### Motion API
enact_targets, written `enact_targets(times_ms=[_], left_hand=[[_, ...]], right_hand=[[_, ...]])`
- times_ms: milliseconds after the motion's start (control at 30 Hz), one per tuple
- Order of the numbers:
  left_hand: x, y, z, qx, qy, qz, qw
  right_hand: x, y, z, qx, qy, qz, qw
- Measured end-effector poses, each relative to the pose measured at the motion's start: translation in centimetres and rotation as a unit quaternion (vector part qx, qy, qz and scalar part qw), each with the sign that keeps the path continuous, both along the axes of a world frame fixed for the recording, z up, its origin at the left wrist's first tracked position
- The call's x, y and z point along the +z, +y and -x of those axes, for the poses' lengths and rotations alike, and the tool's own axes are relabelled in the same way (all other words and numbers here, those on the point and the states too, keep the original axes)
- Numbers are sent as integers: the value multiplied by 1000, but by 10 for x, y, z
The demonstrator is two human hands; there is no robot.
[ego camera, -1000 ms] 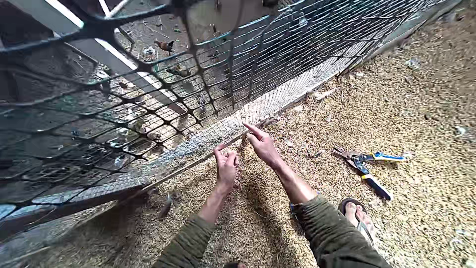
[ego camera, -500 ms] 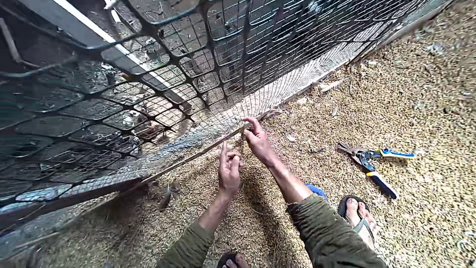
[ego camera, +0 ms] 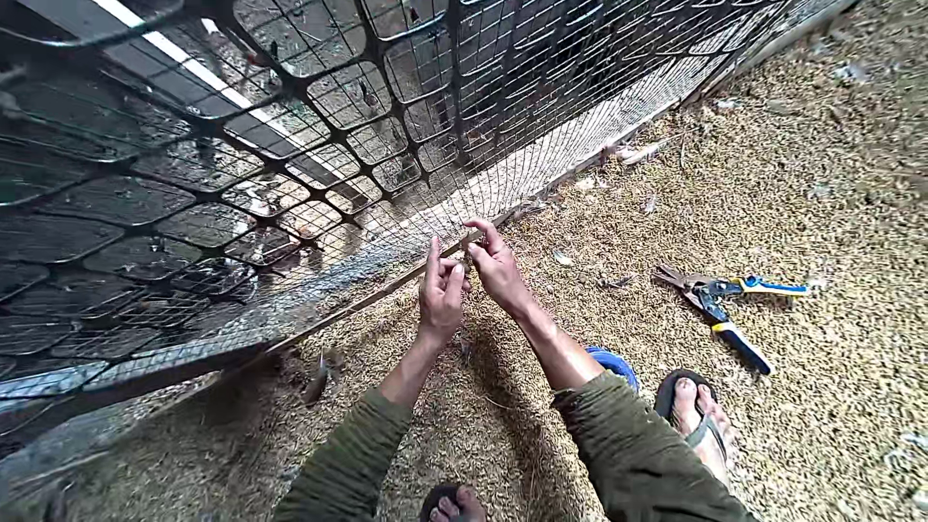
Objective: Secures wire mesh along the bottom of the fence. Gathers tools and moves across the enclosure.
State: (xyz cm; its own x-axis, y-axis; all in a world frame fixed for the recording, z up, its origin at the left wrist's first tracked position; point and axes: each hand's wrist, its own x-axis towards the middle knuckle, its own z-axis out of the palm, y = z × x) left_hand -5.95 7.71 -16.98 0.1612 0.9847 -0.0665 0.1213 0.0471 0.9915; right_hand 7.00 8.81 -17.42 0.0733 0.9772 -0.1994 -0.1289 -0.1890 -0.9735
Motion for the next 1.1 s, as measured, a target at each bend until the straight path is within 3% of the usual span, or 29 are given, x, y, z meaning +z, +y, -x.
enact_targets(times_ms=[133, 233, 400, 633, 800, 867, 967, 1100], left_hand=[[-1, 9, -3, -12, -159, 87, 983], [-4, 10, -6, 2, -210, 120, 970], [-4, -3, -17, 39, -205, 103, 973], [-5, 3, -52, 209, -127, 69, 967], [-11, 5, -62, 264, -107, 39, 958], [-11, 6, -64, 275, -93, 39, 956], [-15, 6, -66, 275, -49, 27, 960], [-17, 6, -70, 282, 3, 16, 959]], right_hand=[[4, 3, 1, 4, 30, 20, 999], [2, 2, 0, 9, 32, 14, 999], [2, -4, -9, 18, -16, 16, 1000], [10, -4, -21, 20, -116, -20, 993], [26, -13, -36, 63, -176, -14, 982], [50, -14, -55, 145, -259, -9, 955], [86, -11, -86, 314, -375, 4, 872], [120, -14, -112, 444, -400, 30, 802]])
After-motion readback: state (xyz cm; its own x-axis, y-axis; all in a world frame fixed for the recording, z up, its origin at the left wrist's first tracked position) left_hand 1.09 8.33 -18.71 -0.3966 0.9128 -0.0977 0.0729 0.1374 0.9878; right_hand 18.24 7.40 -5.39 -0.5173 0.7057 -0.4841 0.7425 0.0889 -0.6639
